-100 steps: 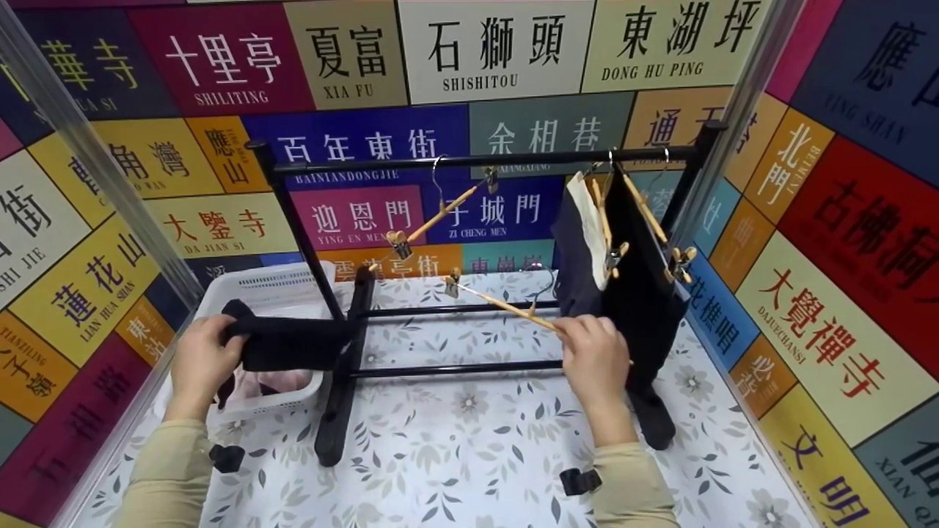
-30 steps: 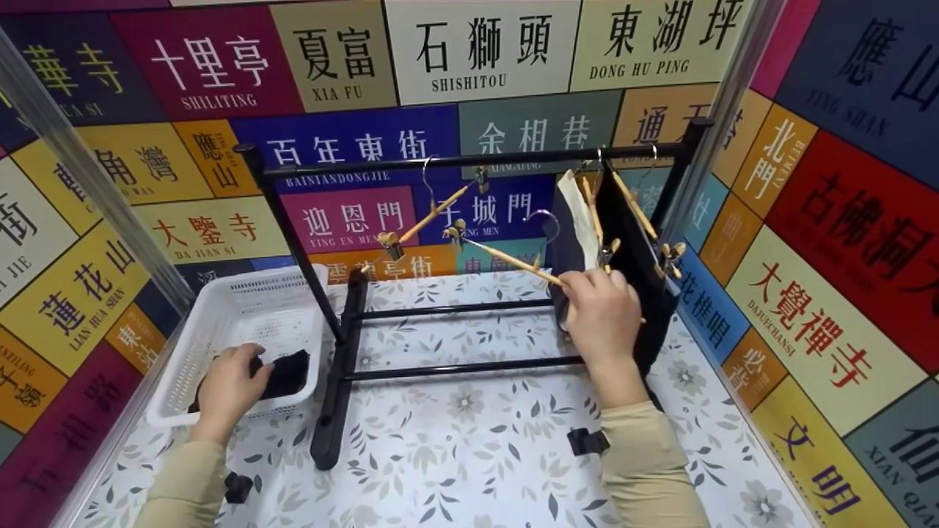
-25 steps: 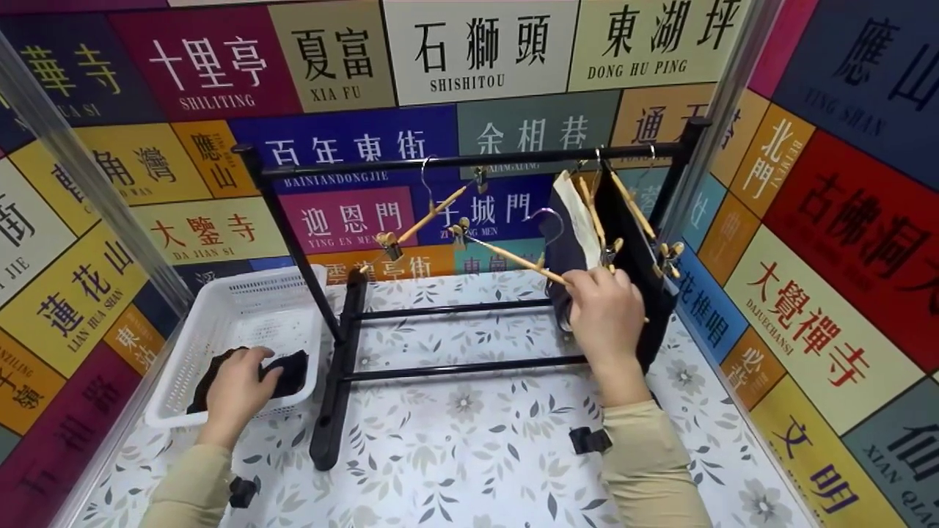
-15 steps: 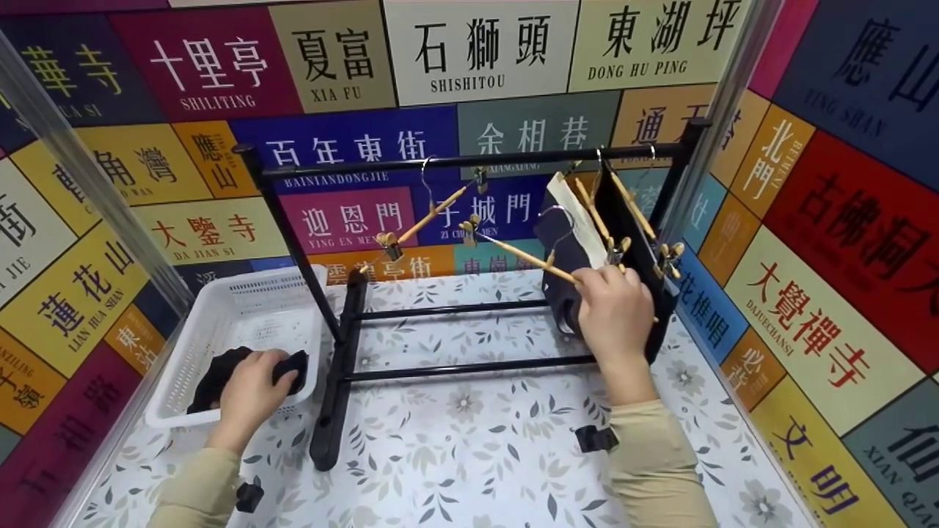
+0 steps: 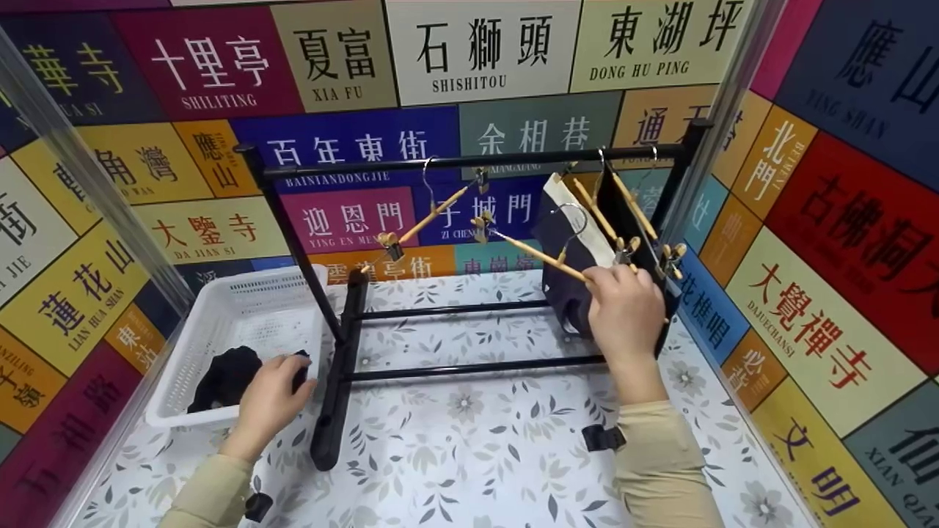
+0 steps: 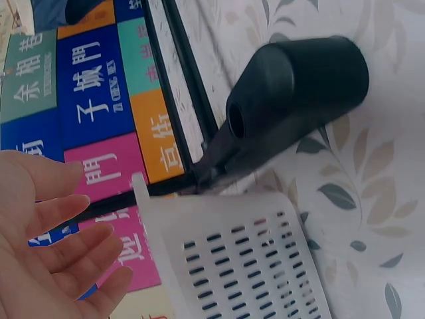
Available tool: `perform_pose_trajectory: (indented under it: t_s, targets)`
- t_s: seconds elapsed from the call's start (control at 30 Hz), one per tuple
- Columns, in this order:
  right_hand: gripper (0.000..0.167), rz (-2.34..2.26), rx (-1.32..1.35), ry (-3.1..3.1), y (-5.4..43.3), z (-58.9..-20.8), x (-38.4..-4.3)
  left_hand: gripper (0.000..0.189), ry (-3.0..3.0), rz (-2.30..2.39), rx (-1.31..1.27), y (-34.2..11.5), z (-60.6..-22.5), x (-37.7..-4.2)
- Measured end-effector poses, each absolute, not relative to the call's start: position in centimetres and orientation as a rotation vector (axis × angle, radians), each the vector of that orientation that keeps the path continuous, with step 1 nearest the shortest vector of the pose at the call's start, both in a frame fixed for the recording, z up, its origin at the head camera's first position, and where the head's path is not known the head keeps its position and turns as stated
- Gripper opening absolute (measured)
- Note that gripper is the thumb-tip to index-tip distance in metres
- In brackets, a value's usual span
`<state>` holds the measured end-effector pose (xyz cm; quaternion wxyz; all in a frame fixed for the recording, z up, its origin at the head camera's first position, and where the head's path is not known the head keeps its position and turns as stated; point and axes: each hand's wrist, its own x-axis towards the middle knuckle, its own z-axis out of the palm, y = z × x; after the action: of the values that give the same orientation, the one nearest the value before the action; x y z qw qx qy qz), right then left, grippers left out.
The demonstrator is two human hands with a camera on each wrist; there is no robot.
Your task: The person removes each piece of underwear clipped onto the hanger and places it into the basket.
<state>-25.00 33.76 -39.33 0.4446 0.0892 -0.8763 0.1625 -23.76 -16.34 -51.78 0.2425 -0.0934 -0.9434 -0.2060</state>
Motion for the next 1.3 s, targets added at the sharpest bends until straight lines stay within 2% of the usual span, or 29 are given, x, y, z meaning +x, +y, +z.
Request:
perform_pose_trajectory:
  t_s: [0.8, 1.3]
  targets:
    - [0.010, 0.421, 0.157, -2.142, 35.2, -38.3, -24.3, 0.031, -2.581, -0.548, -0.443, -13.1, -52.5, -22.7]
    - [0.011, 0.408, 0.171, -2.073, 35.2, -36.3, -23.3, 0.032, -2.632, -0.475, -0.503, -10.8, -53.3, -22.7]
